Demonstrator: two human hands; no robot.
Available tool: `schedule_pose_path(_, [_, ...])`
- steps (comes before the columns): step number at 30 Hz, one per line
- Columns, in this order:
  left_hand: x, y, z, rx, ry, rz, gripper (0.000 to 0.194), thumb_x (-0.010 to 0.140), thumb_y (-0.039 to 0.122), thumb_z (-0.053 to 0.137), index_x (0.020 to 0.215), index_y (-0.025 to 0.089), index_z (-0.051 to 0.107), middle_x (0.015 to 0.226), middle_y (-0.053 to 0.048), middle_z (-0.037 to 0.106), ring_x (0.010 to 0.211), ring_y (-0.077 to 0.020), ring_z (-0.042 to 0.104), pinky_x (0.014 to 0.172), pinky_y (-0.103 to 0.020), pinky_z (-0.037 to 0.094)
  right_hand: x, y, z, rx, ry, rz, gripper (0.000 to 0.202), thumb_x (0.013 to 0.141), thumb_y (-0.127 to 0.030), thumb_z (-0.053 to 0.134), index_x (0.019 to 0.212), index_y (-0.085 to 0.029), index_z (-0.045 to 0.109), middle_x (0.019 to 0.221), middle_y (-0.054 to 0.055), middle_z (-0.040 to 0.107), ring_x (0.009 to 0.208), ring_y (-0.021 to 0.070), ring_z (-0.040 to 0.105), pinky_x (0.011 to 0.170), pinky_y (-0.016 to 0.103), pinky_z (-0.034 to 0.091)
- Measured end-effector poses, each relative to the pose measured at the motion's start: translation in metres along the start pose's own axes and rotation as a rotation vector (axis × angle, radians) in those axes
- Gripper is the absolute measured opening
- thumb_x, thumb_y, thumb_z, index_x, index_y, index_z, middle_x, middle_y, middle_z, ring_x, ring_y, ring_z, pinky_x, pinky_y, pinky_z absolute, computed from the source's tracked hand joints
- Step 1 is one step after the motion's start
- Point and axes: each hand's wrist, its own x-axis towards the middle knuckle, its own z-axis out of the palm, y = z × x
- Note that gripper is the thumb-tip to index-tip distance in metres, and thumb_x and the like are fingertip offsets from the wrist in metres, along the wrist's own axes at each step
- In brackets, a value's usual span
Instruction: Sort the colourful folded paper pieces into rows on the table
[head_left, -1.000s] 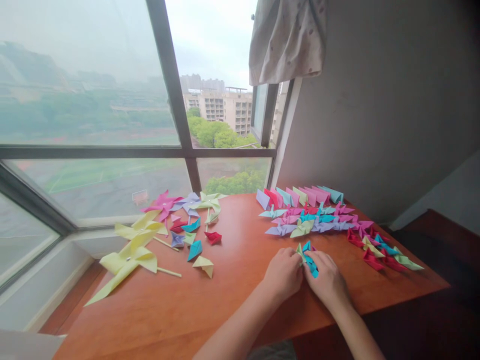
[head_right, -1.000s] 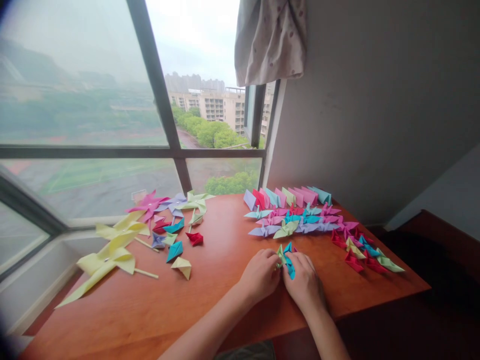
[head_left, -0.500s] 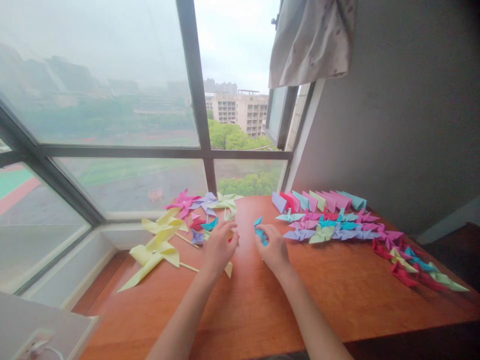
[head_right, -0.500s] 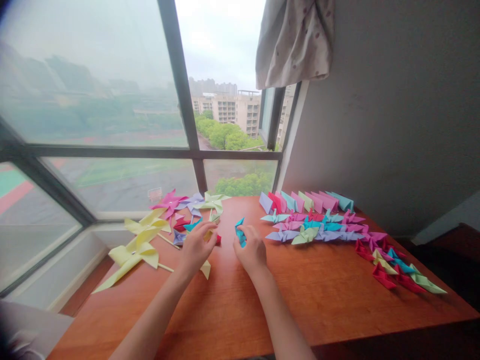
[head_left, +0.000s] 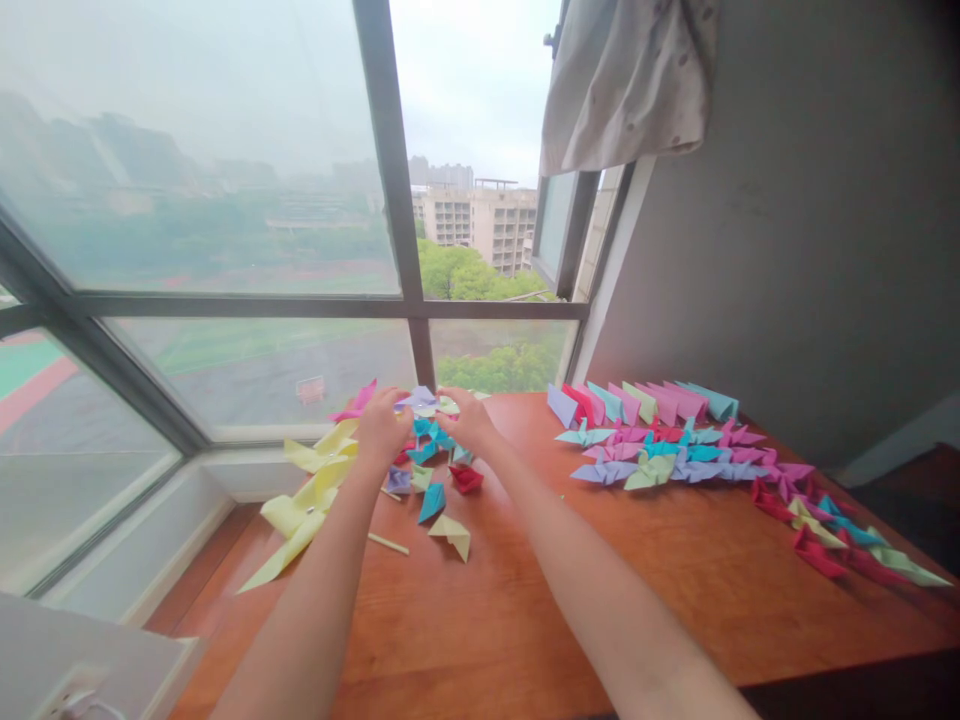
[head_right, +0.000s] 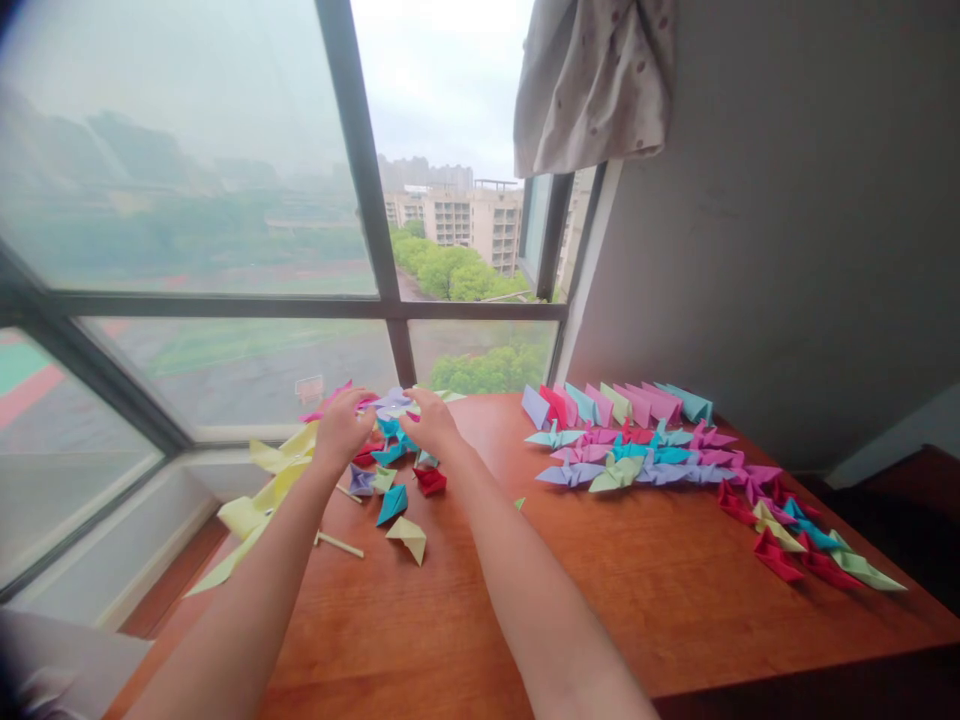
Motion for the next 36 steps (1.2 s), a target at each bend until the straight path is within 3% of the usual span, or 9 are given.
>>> schedule_pose_path(4, [-0.001,-0.004,0.004,-0.022,-0.009,0.092,0.035,0.094,0.035,0.060,0.123,0.015,0.058,0.123,-0.008,0.060,0.104,-0.0249,0.062,0.086,-0.043,0.054,-0.031,0.011,-0.031,-0.003,0.041,0.059,0.041,0.081,-0.022,0.058,0.122,-0.024,0.063,0.118,0.006,0.067,0.103,0.0198,0.063,0.085,0.034,0.055])
schedule_pose_path(8, [-0.015,0.005,0.023,-0.051,-0.046,0.207,0.022,0.094,0.026,0.057,0.115,0.021,0.062,0.121,-0.008,0.062,0.107,-0.0221,0.061,0.094,-0.044,0.052,-0.085,0.030,-0.080,-0.082,0.156,0.085,0.042,0.082,-0.024,0.055,0.124,-0.021,0.061,0.117,0.008,0.066,0.102,0.0201,0.063,0.084,0.035,0.056])
schedule_pose_path(11, [-0.034,0.026,0.049,-0.076,-0.115,0.308,0.025,0.086,0.015,0.059,0.109,0.022,0.065,0.117,-0.007,0.063,0.114,-0.0239,0.059,0.101,-0.042,0.048,-0.133,0.047,-0.127,-0.204,0.287,0.051,0.042,0.085,-0.029,0.054,0.125,-0.018,0.058,0.121,0.013,0.063,0.107,0.0234,0.061,0.088,0.039,0.054])
schedule_pose_path(15, [-0.059,0.066,0.086,-0.133,-0.282,0.440,0.045,0.083,0.022,0.062,0.127,0.021,0.055,0.134,-0.012,0.053,0.123,-0.0275,0.054,0.101,-0.042,0.047,-0.183,0.075,-0.193,-0.509,0.462,0.033,0.042,0.088,-0.036,0.055,0.125,-0.019,0.057,0.122,0.013,0.061,0.117,0.0272,0.055,0.102,0.046,0.045])
schedule_pose_path(19, [-0.071,0.107,0.120,-0.125,-0.382,0.491,0.064,0.082,0.033,0.066,0.141,0.026,0.041,0.142,-0.014,0.044,0.127,-0.0300,0.049,0.102,-0.044,0.043,-0.202,0.113,-0.235,-0.739,0.453,0.040,0.048,0.087,-0.046,0.056,0.125,-0.018,0.060,0.130,0.014,0.056,0.123,0.0295,0.049,0.107,0.047,0.039])
schedule_pose_path(23, [-0.075,0.138,0.153,-0.024,-0.403,0.491,0.083,0.073,0.052,0.073,0.143,0.023,0.038,0.144,-0.018,0.041,0.129,-0.0358,0.045,0.107,-0.050,0.035,-0.195,0.145,-0.242,-0.856,0.328,0.094,0.047,0.084,-0.050,0.058,0.118,-0.018,0.066,0.136,0.015,0.050,0.128,0.0319,0.044,0.106,0.048,0.039])
schedule_pose_path(28, [-0.075,0.157,0.191,0.048,-0.385,0.407,0.079,0.079,0.063,0.061,0.140,0.018,0.040,0.147,-0.024,0.036,0.135,-0.0400,0.036,0.107,-0.053,0.030,-0.172,0.160,-0.237,-0.905,0.298,0.148,0.042,0.082,-0.045,0.061,0.115,-0.020,0.069,0.144,0.013,0.043,0.133,0.0330,0.037,0.107,0.049,0.037])
schedule_pose_path(36, [-0.073,0.160,0.211,0.125,-0.401,0.360,0.066,0.084,0.055,0.058,0.136,0.018,0.043,0.145,-0.022,0.041,0.133,-0.0379,0.036,0.107,-0.054,0.027,-0.164,0.170,-0.232,-0.812,0.333,0.262,0.041,0.081,-0.041,0.063,0.114,-0.019,0.070,0.145,0.015,0.041,0.131,0.0328,0.042,0.106,0.047,0.038])
